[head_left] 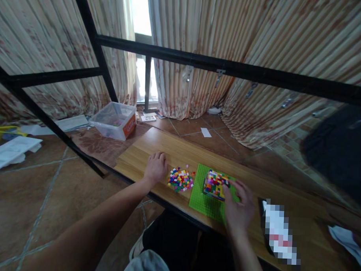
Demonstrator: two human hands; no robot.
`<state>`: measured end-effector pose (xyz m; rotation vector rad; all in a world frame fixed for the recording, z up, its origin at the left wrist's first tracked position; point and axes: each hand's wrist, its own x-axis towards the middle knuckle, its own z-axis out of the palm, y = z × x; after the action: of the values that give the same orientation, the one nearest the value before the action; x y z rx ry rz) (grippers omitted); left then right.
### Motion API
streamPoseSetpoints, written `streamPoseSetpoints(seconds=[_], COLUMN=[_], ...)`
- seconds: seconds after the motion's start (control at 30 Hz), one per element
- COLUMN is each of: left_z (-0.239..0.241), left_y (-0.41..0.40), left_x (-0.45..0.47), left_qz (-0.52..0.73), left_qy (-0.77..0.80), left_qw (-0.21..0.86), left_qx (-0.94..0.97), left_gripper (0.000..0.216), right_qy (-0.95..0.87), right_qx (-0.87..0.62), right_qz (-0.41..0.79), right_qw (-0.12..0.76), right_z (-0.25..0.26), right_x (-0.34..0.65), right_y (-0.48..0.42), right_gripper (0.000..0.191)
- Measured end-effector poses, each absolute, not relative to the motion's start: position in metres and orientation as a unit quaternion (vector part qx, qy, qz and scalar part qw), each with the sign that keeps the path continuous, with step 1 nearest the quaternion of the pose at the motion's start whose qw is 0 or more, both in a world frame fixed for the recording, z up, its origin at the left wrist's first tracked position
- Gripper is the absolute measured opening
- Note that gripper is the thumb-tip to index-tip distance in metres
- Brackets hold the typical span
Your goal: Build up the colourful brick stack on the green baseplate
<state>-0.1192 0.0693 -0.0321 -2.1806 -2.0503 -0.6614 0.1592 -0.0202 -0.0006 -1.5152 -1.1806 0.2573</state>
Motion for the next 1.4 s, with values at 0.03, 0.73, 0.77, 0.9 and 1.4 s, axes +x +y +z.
streamPoseSetpoints(seconds=[0.03,0.73,0.77,0.9,1.4], left_z=[-0.032,-0.035,-0.034,-0.031,-0.028], left_y=[0.069,0.07,0.069,0.069,0.071], left_x=[-0.119,-0.119,-0.119,-0.118,-0.119], left_qz=[-0.215,-0.219,-0.219,-0.219,-0.213], left_qy=[-0.668,-0.67,-0.669,-0.665,-0.663], left_qw=[0.04,0.042,0.042,0.042,0.039], left_qx=[-0.711,-0.709,-0.709,-0.712,-0.717], left_gripper=[0.023,0.023,0.022,0.023,0.022], right_qy=[-0.526,-0.753,-0.752,-0.751,-0.65], right_qx=[-0.636,-0.573,-0.572,-0.565,-0.591], right_qz=[0.098,0.067,0.066,0.06,0.156], right_qw=[0.557,0.316,0.32,0.336,0.452], right_z=[0.003,-0.036,-0.037,-0.04,0.001], right_x=[0.149,0.066,0.066,0.065,0.102], right_y=[-0.028,-0.033,-0.033,-0.033,-0.054], right_gripper=[0.029,0.017,0.017,0.019,0.022])
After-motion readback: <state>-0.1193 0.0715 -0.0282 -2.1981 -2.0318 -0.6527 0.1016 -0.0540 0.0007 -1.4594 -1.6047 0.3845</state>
